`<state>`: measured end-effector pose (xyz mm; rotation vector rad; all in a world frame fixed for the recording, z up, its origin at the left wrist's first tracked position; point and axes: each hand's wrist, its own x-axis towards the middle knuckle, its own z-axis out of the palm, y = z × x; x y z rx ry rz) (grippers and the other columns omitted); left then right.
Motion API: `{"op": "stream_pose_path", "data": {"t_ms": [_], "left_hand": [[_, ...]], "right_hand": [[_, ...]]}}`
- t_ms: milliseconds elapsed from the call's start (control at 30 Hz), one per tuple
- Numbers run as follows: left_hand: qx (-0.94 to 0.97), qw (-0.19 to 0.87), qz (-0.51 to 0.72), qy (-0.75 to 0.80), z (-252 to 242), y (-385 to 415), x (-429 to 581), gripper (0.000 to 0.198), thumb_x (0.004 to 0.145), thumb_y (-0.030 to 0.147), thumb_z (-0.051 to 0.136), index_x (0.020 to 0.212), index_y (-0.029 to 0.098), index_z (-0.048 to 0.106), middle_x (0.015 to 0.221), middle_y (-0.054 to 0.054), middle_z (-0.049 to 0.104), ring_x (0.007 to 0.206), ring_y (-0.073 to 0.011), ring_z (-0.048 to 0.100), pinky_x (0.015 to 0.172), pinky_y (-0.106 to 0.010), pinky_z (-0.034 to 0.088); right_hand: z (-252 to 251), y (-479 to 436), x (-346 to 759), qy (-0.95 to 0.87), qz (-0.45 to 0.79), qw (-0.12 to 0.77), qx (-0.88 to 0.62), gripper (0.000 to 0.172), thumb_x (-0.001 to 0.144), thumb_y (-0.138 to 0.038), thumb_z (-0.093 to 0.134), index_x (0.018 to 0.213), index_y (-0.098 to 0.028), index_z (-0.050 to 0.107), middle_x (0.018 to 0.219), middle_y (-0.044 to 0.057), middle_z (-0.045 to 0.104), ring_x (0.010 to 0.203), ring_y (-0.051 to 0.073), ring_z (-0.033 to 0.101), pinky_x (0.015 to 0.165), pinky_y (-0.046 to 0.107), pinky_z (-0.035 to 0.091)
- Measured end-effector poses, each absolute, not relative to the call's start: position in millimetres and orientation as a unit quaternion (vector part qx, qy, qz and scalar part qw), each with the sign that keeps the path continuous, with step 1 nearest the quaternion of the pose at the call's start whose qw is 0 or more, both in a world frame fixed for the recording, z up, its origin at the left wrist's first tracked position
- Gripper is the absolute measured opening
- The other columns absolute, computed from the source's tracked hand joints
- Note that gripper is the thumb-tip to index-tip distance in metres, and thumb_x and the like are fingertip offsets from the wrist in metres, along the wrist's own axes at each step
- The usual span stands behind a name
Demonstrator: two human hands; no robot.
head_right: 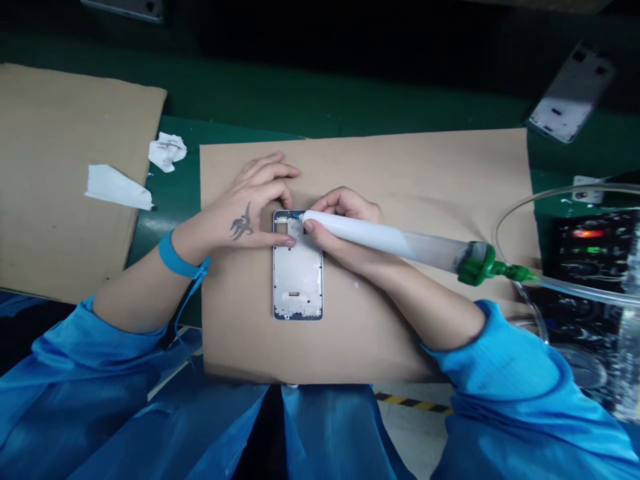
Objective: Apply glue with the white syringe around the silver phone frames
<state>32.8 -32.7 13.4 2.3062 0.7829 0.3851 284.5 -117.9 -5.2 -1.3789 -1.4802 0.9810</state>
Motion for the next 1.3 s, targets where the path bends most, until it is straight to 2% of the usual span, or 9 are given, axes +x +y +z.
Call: {"op": "stream_pose_path", "data": {"t_ms": [500, 933, 1167, 1300], "left_hand": [[0.878, 0.34, 0.152, 0.299, 11.2, -32.0, 32.9, 0.065, 0.079, 0.079, 0.096, 0.106, 0.025, 0.071, 0.169, -0.017, 0.061, 0.177, -0.0483, 0.033, 0.147, -0.075, 0.022], [0.879, 0.341, 0.162, 0.29, 9.1, -31.7, 32.8, 0.062, 0.083, 0.078, 0.093, 0.107, 0.026, 0.07, 0.169, -0.017, 0.061, 0.177, -0.0477, 0.032, 0.146, -0.074, 0.023], [0.874, 0.355, 0.147, 0.299, 12.6, -30.9, 33.0, 0.068, 0.082, 0.087, 0.089, 0.108, 0.027, 0.072, 0.171, -0.014, 0.06, 0.178, -0.0486, 0.029, 0.148, -0.076, 0.02], [0.872, 0.359, 0.143, 0.3, 14.3, -30.6, 32.9, 0.069, 0.083, 0.09, 0.086, 0.11, 0.027, 0.074, 0.172, -0.014, 0.059, 0.178, -0.0485, 0.029, 0.149, -0.073, 0.02]], "right_hand": [[-4.2, -118.0, 284.2, -0.587, 0.398, 0.444, -0.548, 0.039, 0.084, -0.061, 0.098, 0.09, -0.03, 0.076, 0.08, 0.004, 0.081, 0.062, 0.02, 0.07, 0.053, 0.033, 0.057], [-2.9, -118.1, 288.5, -0.594, 0.408, 0.421, -0.551, 0.047, 0.08, -0.066, 0.1, 0.089, -0.027, 0.075, 0.082, 0.004, 0.08, 0.063, 0.019, 0.069, 0.054, 0.033, 0.057], [-2.3, -119.1, 288.7, -0.584, 0.415, 0.423, -0.555, 0.043, 0.082, -0.061, 0.1, 0.092, -0.028, 0.074, 0.084, 0.003, 0.08, 0.066, 0.019, 0.07, 0.056, 0.035, 0.058], [-4.8, -118.0, 290.5, -0.588, 0.404, 0.429, -0.555, 0.047, 0.082, -0.067, 0.099, 0.091, -0.028, 0.075, 0.082, 0.003, 0.078, 0.063, 0.018, 0.068, 0.054, 0.035, 0.055]]}}
